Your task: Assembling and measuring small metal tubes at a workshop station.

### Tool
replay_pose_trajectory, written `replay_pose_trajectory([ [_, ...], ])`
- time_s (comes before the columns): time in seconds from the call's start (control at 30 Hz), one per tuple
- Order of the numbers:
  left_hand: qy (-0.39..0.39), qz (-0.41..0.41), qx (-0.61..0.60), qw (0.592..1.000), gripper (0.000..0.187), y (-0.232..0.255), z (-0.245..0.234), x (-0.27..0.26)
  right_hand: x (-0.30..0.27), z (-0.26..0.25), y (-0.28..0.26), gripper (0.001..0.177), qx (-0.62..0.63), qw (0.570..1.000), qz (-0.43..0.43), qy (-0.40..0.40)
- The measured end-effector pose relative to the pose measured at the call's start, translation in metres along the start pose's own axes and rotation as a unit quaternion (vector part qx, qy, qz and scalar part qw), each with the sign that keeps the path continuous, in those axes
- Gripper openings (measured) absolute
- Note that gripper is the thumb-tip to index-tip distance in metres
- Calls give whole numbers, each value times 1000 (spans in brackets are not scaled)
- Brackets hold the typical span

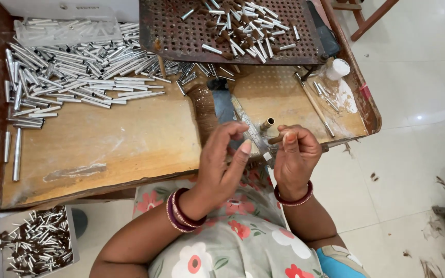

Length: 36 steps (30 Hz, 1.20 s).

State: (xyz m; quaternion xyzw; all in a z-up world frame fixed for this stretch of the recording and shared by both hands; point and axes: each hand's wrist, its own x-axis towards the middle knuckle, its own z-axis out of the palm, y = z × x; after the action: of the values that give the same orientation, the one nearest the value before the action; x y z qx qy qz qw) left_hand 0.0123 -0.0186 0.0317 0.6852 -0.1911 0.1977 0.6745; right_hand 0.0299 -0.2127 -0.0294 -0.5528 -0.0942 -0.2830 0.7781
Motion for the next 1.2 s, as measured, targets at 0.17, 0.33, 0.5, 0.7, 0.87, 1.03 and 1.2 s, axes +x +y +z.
replay_pose_trajectory([
  [0.17, -83, -73, -69, 991, 20, -6, 26, -6, -13, 10, -5, 21, 6, 998, -59, -6],
  [0.33, -103, -93, -108, 984, 25, -11, 34, -10, -16, 12, -6, 23, -31, 995, -87, -39],
  [0.5, -77, -64, -74, 992, 24, -9, 35, -8, -8, 14, -26, 35, -15, 995, -25, -93],
  [0.7, -81, -6, -54, 995, 19, -10, 33, -10, -9, -23, -22, 22, -122, 982, -14, -146],
  [0.87, -27, -24, -2, 999, 20, -19, 18, -8, 13, -68, -31, 17, -200, 977, -64, -42],
  [1.03, -45, -14, -22, 999, 20, -17, 30, -11, 11, 0, -61, 49, -294, 933, -83, -191],
  [1.2, -82, -33, -76, 993, 19, -16, 34, -11, -14, -12, -12, 36, -128, 976, -25, -177],
])
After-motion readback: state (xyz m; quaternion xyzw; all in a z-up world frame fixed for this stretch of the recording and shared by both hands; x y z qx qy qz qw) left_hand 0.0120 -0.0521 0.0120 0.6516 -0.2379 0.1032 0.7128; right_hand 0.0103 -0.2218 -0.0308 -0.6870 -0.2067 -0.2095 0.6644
